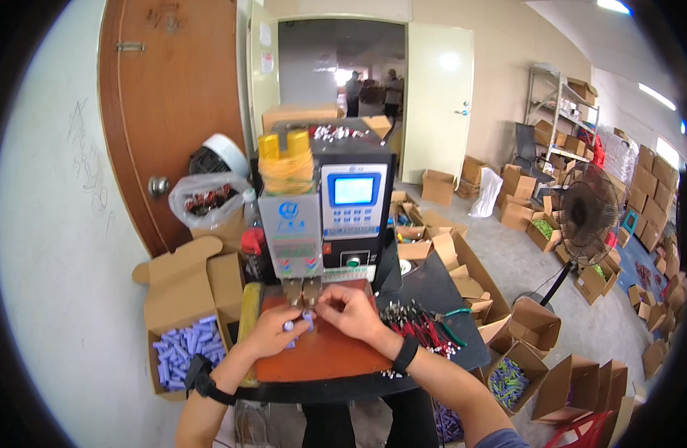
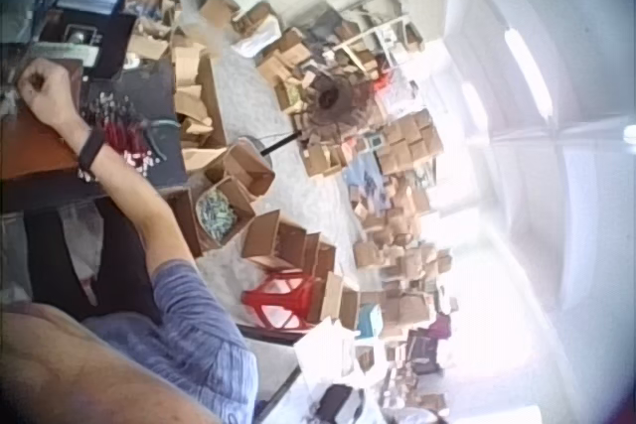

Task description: Spot welding lithium-ion battery cells into packs using a dedicated welding machine.

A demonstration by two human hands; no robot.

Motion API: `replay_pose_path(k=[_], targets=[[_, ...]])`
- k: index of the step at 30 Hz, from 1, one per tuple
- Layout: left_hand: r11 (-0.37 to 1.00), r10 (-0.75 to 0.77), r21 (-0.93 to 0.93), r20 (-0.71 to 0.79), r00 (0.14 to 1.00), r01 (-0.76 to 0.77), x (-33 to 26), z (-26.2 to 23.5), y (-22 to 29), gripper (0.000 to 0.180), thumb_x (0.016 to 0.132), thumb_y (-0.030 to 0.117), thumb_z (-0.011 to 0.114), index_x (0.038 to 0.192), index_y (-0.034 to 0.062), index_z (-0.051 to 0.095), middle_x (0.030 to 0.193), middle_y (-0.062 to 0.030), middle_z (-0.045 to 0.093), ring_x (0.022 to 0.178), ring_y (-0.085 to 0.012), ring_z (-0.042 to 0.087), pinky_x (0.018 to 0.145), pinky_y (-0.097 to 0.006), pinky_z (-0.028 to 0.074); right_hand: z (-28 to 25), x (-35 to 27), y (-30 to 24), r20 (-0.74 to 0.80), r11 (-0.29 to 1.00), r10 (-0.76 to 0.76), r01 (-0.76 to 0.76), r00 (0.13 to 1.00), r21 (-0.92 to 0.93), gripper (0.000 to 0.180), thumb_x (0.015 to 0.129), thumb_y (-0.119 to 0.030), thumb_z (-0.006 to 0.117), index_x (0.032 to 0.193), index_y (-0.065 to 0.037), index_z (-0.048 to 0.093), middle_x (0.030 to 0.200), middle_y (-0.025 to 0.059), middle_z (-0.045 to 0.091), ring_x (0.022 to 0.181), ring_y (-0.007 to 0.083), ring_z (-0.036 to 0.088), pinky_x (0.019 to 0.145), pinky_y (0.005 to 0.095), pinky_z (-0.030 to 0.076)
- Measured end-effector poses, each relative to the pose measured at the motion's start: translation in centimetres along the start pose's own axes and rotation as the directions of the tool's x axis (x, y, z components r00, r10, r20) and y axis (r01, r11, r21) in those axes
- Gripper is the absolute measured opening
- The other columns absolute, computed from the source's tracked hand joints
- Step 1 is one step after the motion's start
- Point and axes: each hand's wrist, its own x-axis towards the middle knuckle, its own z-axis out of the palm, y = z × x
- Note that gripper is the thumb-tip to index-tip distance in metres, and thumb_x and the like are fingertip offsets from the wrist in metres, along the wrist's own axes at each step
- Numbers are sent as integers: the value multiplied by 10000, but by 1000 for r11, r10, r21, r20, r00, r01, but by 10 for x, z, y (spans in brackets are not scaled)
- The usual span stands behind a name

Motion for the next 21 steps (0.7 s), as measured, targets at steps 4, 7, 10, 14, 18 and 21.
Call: replay_pose_path(k=[4, 7, 10, 14, 18, 21], targets=[[999, -45, -29, 41, 998, 47, 5, -5, 9, 210, 886, 232, 596, 995, 55, 628, 794, -133, 606, 717, -286, 588, 644, -364, 459, -4, 4, -8, 25, 993, -103, 105, 994, -62, 57, 850, -48, 621, 849, 9, 621, 792, 31, 646, 757, 63, 573, 650, 238, 467], [999, 41, -18, -21, 999, -42, 14, -2, 7, 184, 891, 220, 578, 937, 45, 610, 762, -136, 574, 712, -311, 568, 638, -376, 443, -8, 5, -17, 27, 994, -109, 109, 994, -16, 37, 868, -7, 606, 896, 18, 606, 829, 31, 642, 775, 67, 584, 665, 223, 478], [997, 60, -43, -32, 998, -62, 13, -5, 3, 191, 894, 231, 571, 933, 47, 610, 812, -139, 579, 777, -321, 568, 686, -381, 446, -7, 7, -16, 64, 1000, -8, 7, 998, 15, 36, 879, 10, 587, 910, 27, 589, 869, 37, 641, 782, 56, 595, 675, 190, 484], [999, 16, -37, 2, 1000, -16, 7, -6, 4, 196, 908, 228, 558, 938, 41, 608, 843, -139, 576, 818, -323, 568, 719, -385, 449, -3, 3, -17, 86, 997, 18, -23, 996, 67, 43, 861, 24, 582, 903, 30, 588, 872, 34, 635, 799, 70, 602, 721, 209, 507], [995, 104, -5, -31, 994, -104, 5, -2, 2, 201, 914, 228, 555, 947, 37, 611, 837, -139, 573, 812, -320, 569, 716, -382, 449, -4, 0, -21, 83, 999, 36, -38, 996, 16, 38, 850, 20, 598, 887, 27, 595, 866, 31, 632, 811, 73, 601, 724, 211, 508], [997, 16, -70, -11, 1000, -17, 5, -3, 9, 201, 910, 224, 563, 944, 32, 610, 833, -140, 573, 810, -320, 570, 714, -381, 450, -5, -1, -20, 70, 1000, 25, -26, 997, 13, 32, 843, 18, 606, 874, 23, 603, 868, 27, 624, 817, 71, 598, 717, 213, 508]])
